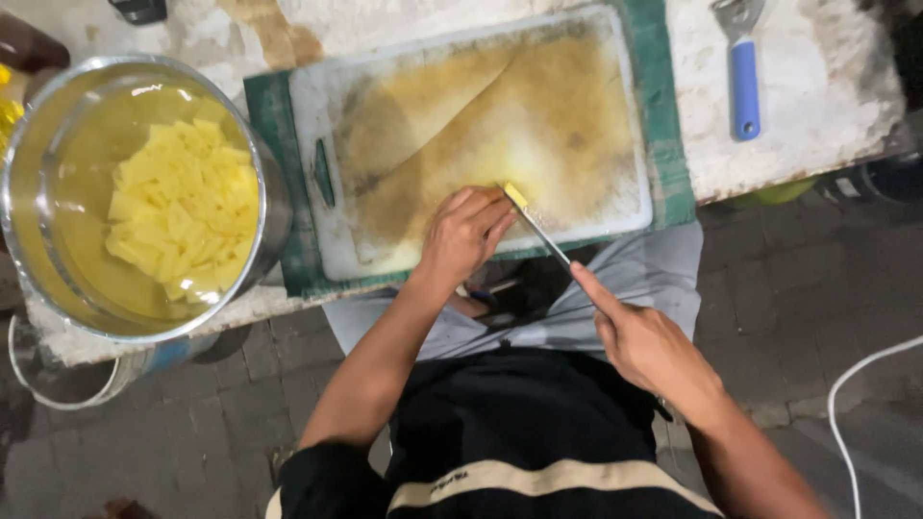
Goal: The person repeatedly slices peeled potatoes into thin strips on a cutting board using a knife, then transfers the cut pieces into a metal bowl of water. The process continues with multiple potato pieces throughout the clip.
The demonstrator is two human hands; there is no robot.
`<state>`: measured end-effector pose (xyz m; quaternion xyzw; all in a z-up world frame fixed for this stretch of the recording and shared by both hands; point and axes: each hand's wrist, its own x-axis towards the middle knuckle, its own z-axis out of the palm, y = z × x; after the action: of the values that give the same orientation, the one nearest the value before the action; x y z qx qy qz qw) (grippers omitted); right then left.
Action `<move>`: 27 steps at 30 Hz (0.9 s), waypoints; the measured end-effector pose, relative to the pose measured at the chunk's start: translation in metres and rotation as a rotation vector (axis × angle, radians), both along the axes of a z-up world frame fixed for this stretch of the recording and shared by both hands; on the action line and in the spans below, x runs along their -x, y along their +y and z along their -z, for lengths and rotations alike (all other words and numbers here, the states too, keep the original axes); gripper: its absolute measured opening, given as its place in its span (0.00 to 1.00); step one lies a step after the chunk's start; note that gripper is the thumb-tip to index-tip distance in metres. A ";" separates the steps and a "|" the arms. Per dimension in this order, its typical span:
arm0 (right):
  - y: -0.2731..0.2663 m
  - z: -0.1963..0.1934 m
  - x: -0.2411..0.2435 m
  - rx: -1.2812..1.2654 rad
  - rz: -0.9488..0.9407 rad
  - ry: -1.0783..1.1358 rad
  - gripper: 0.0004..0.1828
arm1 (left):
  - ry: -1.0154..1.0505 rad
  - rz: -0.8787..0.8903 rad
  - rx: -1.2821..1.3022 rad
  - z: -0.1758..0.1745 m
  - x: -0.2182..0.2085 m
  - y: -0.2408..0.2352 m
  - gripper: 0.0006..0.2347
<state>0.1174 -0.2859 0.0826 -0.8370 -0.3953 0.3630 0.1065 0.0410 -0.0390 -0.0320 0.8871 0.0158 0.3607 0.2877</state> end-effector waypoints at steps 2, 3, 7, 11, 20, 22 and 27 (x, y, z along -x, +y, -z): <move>-0.007 0.002 -0.001 -0.020 0.027 -0.009 0.37 | 0.002 0.014 0.004 0.000 0.002 -0.001 0.03; -0.010 0.004 0.000 -0.029 0.050 -0.004 0.36 | 0.017 0.024 0.019 0.002 0.004 -0.001 0.04; -0.015 0.001 0.003 -0.030 0.089 0.003 0.37 | 0.032 0.034 0.045 0.005 0.010 -0.001 0.04; -0.011 -0.012 0.007 0.024 0.093 0.034 0.37 | -0.024 0.032 0.034 0.010 0.007 -0.002 0.02; -0.008 -0.008 0.013 0.092 0.070 0.053 0.37 | -0.002 0.018 0.028 0.007 0.011 -0.005 0.01; -0.010 -0.011 0.009 0.085 0.107 0.068 0.36 | 0.009 0.009 0.020 0.015 0.007 0.000 0.01; -0.026 -0.005 -0.002 0.031 0.293 0.113 0.36 | 0.211 0.090 -0.068 -0.003 0.004 0.007 0.11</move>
<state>0.1190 -0.3115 0.0878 -0.8654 -0.2569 0.3962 0.1676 0.0372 -0.0322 -0.0295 0.9291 -0.0062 0.2523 0.2703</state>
